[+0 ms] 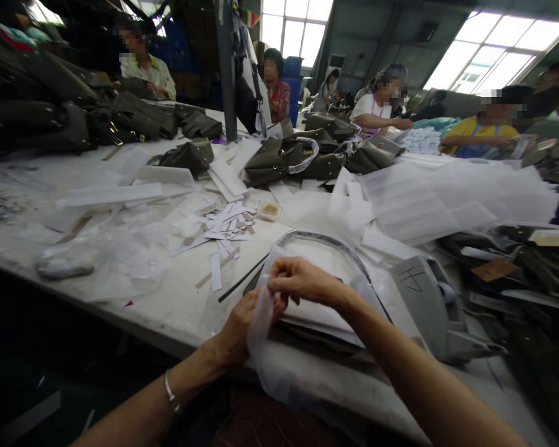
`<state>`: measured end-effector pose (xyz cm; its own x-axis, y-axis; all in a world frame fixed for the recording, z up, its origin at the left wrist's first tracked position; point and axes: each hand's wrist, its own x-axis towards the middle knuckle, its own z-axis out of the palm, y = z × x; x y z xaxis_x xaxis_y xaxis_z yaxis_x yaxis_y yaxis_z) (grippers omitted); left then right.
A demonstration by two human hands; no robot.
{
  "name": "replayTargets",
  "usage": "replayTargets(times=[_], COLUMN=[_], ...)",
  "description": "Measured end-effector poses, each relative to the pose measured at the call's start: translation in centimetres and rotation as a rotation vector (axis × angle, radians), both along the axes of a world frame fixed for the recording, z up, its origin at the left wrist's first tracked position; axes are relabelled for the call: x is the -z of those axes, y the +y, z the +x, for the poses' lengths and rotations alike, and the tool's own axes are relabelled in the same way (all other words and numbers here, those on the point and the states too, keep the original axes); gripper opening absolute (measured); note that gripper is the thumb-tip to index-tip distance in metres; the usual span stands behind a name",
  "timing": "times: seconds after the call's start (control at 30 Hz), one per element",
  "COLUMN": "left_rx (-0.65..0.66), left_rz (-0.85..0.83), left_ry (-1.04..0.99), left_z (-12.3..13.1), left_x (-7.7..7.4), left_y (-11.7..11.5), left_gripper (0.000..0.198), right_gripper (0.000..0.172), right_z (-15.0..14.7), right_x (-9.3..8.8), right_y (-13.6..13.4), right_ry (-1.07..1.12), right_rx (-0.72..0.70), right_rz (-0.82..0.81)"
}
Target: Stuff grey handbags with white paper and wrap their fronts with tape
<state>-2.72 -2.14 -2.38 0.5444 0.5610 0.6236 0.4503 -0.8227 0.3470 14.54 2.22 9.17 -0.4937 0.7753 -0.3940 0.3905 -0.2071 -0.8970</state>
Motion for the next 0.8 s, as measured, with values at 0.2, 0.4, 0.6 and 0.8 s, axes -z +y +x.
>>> replayTargets(times=[0.2,0.4,0.6,0.8], left_rx=[-0.056,-0.042,-0.044,-0.070], left_rz=[0.204,0.193,0.184,0.213], left_ry=[0.089,0.120,0.180,0.158], left_z=[0.1,-0.2,-0.3,-0.1], left_x=[-0.6,-0.8,-0.9,-0.7], left_y=[-0.1,0.0,0.0,-0.1], left_gripper=[0.028,0.045,0.043,0.032], right_gripper=[0.014,0.008,0.017,0.011], right_z=[6.3,5.5,3.9,5.0], right_x=[2.3,4.0,6.7,8.9], right_y=[6.0,7.9,10.8,11.6], right_ry=[-0.427,-0.491,-0.484,-0.575], right_rx=[0.302,0.404,0.609,0.615], right_rz=[0.420,0.579,0.659,0.639])
